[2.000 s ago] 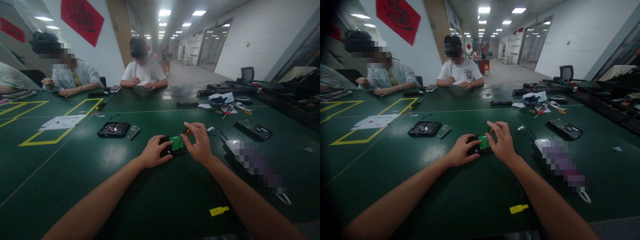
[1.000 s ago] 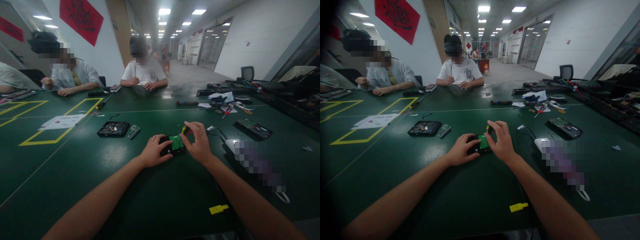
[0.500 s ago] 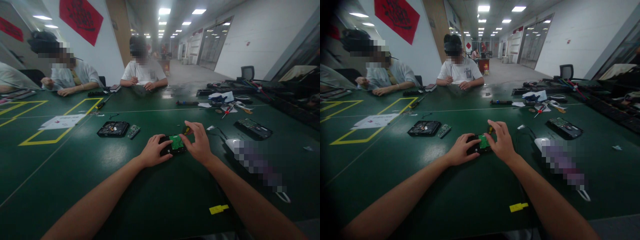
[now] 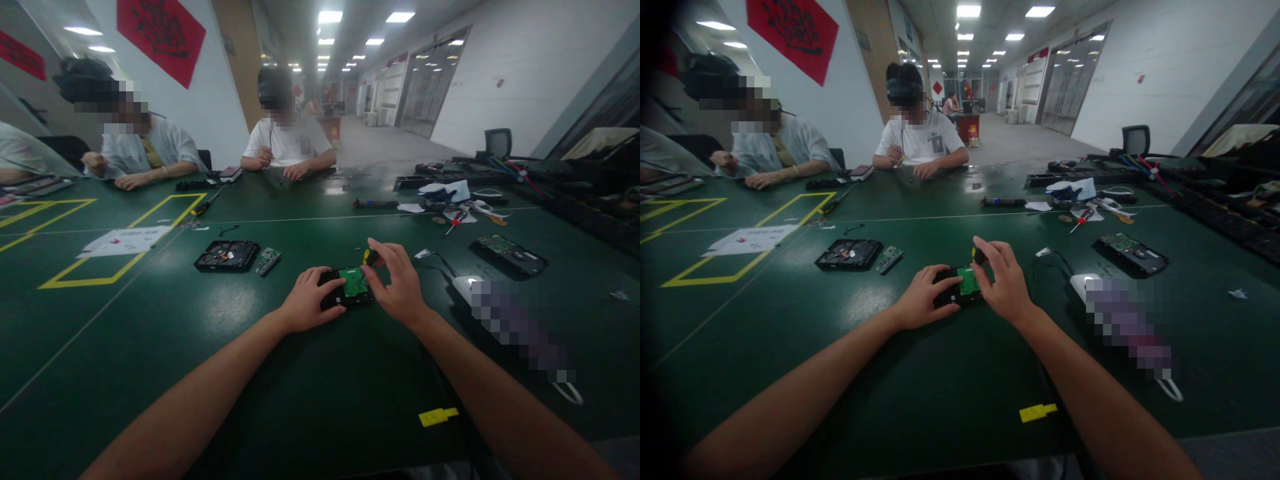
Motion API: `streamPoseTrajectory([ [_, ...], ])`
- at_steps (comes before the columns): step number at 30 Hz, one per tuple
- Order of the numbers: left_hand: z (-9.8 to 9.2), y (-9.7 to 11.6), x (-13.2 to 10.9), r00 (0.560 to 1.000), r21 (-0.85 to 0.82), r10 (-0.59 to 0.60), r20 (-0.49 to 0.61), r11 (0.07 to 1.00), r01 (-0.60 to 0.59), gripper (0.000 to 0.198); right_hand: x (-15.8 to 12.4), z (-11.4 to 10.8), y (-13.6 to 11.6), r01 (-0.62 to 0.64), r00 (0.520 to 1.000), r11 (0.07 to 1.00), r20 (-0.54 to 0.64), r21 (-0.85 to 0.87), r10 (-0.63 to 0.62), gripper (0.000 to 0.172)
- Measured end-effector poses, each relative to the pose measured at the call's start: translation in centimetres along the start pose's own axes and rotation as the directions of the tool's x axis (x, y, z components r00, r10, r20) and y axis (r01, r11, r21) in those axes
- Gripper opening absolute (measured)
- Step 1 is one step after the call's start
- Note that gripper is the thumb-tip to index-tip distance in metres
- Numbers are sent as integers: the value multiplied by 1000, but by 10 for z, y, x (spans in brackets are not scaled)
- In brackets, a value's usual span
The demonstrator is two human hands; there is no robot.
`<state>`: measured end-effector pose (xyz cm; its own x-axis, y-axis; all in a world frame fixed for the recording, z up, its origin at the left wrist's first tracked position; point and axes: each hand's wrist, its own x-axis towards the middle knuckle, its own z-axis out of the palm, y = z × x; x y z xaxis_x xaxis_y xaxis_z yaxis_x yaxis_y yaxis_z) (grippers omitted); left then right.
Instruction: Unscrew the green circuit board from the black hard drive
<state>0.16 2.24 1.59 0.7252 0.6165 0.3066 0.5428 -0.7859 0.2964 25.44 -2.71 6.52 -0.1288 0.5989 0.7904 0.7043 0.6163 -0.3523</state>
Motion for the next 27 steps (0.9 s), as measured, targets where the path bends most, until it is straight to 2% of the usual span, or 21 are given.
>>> streamPoseTrajectory([
  [5, 1, -1, 0, 1000, 5, 3, -3, 1000, -3, 68, -1, 1, 0, -23, 999, 998, 33, 56, 21, 66],
  [12, 0, 0, 0, 1000, 12, -1, -3, 1000, 1, 67, -1, 1, 2, -15, 1000, 1000, -13, -7, 15, 62],
  [17, 0, 1, 0, 1000, 5, -4, -9, 1000, 4, 66, -2, 2, 1, -37, 999, 996, 32, 80, 35, 68],
  [23, 0, 0, 0, 1000, 4, 2, -6, 1000, -2, 68, 1, -2, -1, -30, 999, 999, -31, -22, 30, 60],
  [27, -1, 1, 0, 1000, 15, 6, 2, 1000, -7, 67, 0, 0, 0, -44, 999, 999, -8, 5, 44, 64],
])
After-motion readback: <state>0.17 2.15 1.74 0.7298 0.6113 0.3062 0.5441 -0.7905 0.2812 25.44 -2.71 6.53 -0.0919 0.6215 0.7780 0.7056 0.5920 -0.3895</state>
